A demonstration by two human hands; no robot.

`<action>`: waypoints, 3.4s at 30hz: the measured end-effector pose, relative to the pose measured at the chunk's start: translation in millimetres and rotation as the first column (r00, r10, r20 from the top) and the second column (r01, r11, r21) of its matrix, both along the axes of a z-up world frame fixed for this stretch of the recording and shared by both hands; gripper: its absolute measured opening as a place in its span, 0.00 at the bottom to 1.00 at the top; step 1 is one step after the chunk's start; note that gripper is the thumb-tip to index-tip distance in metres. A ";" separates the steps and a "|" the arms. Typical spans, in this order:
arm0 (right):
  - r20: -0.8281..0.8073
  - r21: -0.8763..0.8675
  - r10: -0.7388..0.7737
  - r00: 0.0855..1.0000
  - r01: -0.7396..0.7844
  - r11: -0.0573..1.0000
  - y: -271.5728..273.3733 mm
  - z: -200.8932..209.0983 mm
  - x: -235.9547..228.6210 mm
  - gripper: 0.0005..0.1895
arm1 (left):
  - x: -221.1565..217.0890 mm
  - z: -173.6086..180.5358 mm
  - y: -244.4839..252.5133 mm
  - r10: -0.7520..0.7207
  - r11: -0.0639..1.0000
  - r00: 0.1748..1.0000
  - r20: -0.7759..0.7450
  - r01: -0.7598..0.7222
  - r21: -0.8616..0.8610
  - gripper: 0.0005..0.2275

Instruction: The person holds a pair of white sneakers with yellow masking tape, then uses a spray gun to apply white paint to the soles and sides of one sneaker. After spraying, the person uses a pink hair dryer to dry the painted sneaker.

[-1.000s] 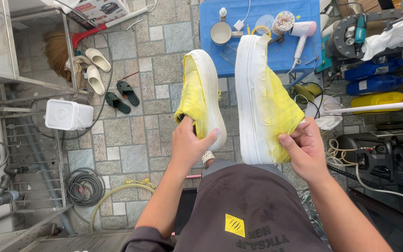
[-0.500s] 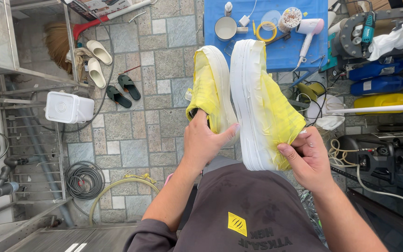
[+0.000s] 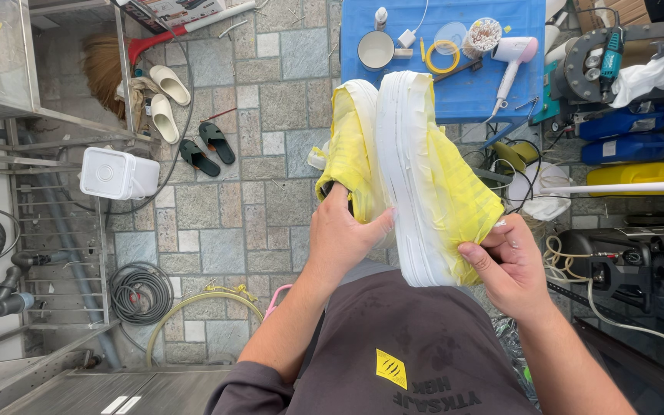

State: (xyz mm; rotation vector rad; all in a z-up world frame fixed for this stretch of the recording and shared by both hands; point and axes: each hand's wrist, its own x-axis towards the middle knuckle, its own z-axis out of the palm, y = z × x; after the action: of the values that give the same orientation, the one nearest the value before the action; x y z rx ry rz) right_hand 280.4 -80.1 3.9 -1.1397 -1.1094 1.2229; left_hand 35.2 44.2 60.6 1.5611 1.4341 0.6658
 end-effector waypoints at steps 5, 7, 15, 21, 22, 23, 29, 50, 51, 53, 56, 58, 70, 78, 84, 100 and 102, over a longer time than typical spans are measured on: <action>-0.033 -0.005 -0.007 0.999 0.007 1.000 -4.9 -4.7 6.3 0.16 | -1.3 -1.4 -0.7 -0.013 1.000 0.998 0.056 0.014 -0.001 0.29; -0.039 -0.007 -0.004 0.999 0.004 1.000 -5.3 -6.1 7.2 0.16 | -0.4 -2.2 -0.9 -0.015 1.000 0.999 0.041 0.015 0.001 0.29; -0.069 -0.035 0.008 0.998 -0.010 0.999 -8.4 -10.0 11.5 0.16 | -3.3 -4.1 0.1 -0.012 1.000 0.998 0.059 0.013 -0.015 0.30; -0.085 -0.028 0.022 0.996 -0.025 0.999 -8.9 -11.7 13.8 0.17 | -4.1 -2.7 0.2 -0.008 1.000 0.998 0.065 0.009 -0.014 0.31; -0.090 -0.027 0.024 0.996 -0.027 0.999 -8.7 -10.9 13.9 0.17 | -5.0 -2.1 0.2 -0.011 1.000 0.997 0.078 0.012 -0.012 0.31; -0.090 -0.021 0.027 0.996 -0.029 0.999 -8.7 -10.1 14.0 0.17 | -5.7 -1.6 0.4 -0.010 1.000 0.997 0.077 0.010 -0.005 0.31; -0.032 0.001 0.059 0.998 -0.059 0.998 -6.5 -2.4 13.1 0.17 | -3.7 2.0 0.8 0.019 1.000 1.000 0.002 -0.019 -0.011 0.31; 0.060 -0.034 0.085 0.995 -0.083 0.996 -4.0 15.2 10.6 0.13 | -0.6 8.9 3.2 0.064 0.997 0.998 -0.012 -0.065 -0.036 0.29; 0.055 -0.031 0.086 0.995 -0.084 0.996 -4.7 15.2 9.6 0.13 | -0.4 8.6 2.3 0.066 0.997 0.998 -0.019 -0.067 -0.043 0.28; 0.054 -0.032 0.087 0.995 -0.085 0.996 -6.2 14.2 8.1 0.14 | 0.6 7.6 0.4 0.065 0.998 0.998 -0.015 -0.065 -0.017 0.28; 0.066 -0.037 0.086 0.994 -0.084 0.996 -6.5 11.9 5.5 0.14 | 0.9 6.5 -1.7 0.058 0.997 0.998 -0.009 -0.058 0.041 0.27; 0.076 -0.043 0.080 0.994 -0.077 0.996 -7.8 10.6 4.4 0.15 | 1.4 5.1 -2.9 0.053 0.999 0.998 -0.040 -0.053 0.012 0.28; 0.065 -0.049 0.013 0.998 -0.010 0.999 -11.7 4.4 5.7 0.15 | 0.8 1.2 -8.9 0.019 1.000 1.000 0.009 -0.019 -0.006 0.31; 0.045 -0.034 -0.009 0.999 0.011 0.999 -15.9 2.6 6.7 0.16 | 0.6 -2.6 -14.0 0.007 1.000 1.000 -0.003 -0.007 0.012 0.33; 0.077 -0.019 0.015 0.997 -0.014 1.000 -18.9 2.5 2.0 0.16 | -2.3 -1.2 -13.6 0.002 1.000 0.999 0.033 -0.001 -0.023 0.32; 0.181 -0.060 0.029 0.983 -0.019 0.998 -18.0 1.9 -29.6 0.13 | -19.4 -13.7 -2.2 0.026 0.910 0.999 -0.025 -0.034 -0.413 0.35; 0.132 -0.100 -0.004 0.991 0.017 0.995 -17.2 -3.2 -30.2 0.12 | -23.9 -25.8 2.3 -0.026 0.981 0.999 0.022 0.030 -0.194 0.34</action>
State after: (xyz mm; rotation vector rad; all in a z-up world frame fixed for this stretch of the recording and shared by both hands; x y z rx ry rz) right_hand 250.2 -97.2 0.8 -1.3173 -1.1493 1.2208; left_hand 11.4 46.5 34.8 1.4162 1.4153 0.5066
